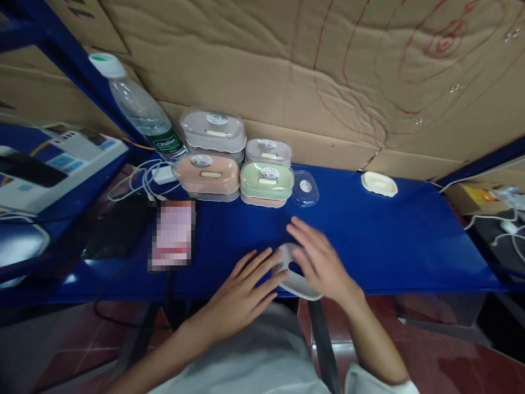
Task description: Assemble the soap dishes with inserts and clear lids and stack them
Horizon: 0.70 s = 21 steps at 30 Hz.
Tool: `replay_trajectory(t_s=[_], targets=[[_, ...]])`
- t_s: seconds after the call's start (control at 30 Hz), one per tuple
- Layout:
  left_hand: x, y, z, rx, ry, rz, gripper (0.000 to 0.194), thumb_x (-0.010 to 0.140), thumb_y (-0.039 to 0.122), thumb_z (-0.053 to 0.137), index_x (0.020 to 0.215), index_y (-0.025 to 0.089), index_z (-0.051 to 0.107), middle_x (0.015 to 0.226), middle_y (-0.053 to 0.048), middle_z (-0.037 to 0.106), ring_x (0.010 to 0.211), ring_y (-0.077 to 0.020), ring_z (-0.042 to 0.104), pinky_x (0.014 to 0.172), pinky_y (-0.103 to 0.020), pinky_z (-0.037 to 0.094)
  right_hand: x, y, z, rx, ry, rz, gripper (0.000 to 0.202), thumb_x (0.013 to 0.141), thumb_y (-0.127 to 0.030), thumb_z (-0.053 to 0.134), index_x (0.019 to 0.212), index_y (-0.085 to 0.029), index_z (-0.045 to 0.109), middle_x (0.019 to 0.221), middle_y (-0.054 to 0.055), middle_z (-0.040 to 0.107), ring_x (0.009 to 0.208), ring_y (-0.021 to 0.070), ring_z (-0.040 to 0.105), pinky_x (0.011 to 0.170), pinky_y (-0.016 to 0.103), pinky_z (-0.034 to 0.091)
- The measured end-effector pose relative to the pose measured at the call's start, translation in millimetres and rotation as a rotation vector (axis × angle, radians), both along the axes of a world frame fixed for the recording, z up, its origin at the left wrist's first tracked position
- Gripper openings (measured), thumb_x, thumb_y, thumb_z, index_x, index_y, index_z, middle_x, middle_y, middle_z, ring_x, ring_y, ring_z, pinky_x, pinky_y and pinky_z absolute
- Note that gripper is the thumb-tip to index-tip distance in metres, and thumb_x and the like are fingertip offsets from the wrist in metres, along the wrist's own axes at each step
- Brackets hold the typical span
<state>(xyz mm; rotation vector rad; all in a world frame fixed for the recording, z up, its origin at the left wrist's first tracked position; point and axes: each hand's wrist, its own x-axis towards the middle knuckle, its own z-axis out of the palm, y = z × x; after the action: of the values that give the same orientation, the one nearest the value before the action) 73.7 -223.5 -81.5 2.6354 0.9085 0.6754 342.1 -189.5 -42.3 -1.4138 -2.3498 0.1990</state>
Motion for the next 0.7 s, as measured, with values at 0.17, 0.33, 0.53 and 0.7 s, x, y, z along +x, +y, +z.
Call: replay_trajectory(t_s=[0.17, 0.33, 0.53, 0.7], targets=[[-21, -1, -1.5, 0.093, 0.029, 0.142, 0.02, 0.107, 0.024, 0.063, 0.126, 0.022, 0.071, 0.148, -0.014, 0.068, 0.142, -0.0339, 0.062, 0.125, -0.062, 0.045, 92, 103, 12.9, 0.078, -0.21, -0.443, 0.061, 0.11, -0.037, 0.039, 0.167, -0.016, 0.044, 0.169, 0.015, 0.051, 0.16, 0.0297, 0.044, 0.133, 0.053, 0.036], [-56, -15, -13.9, 0.049, -0.127, 0.315, 0.025, 0.106, 0.022, 0.066, 0.132, 0.021, 0.066, 0.153, -0.017, 0.06, 0.147, -0.0333, 0.058, 0.118, -0.051, 0.056, 166, 145, -12.1, -0.084, -0.344, -0.746, 0.068, 0.108, -0.043, 0.043, 0.163, -0.003, 0.044, 0.163, 0.032, 0.051, 0.154, 0.0479, 0.045, 0.122, 0.076, 0.035], [-65, -22, -22.8, 0.022, -0.249, 0.372, 0.033, 0.105, 0.017, 0.068, 0.137, 0.021, 0.063, 0.156, -0.016, 0.056, 0.153, -0.0324, 0.053, 0.122, -0.049, 0.054, 114, 51, -33.4, 0.005, -0.373, -0.444, 0.056, 0.11, -0.041, 0.04, 0.16, -0.021, 0.055, 0.146, 0.021, 0.068, 0.134, 0.043, 0.063, 0.112, 0.066, 0.048], [-59, -14, -17.6, 0.022, -0.378, 0.474, 0.032, 0.104, 0.015, 0.07, 0.134, 0.022, 0.063, 0.151, -0.013, 0.06, 0.15, -0.0315, 0.056, 0.124, -0.052, 0.053, 16, -4, -21.9, -0.014, -0.168, 0.019, 0.057, 0.113, -0.035, 0.042, 0.17, -0.035, 0.038, 0.15, 0.01, 0.069, 0.136, 0.0334, 0.065, 0.112, 0.058, 0.052]])
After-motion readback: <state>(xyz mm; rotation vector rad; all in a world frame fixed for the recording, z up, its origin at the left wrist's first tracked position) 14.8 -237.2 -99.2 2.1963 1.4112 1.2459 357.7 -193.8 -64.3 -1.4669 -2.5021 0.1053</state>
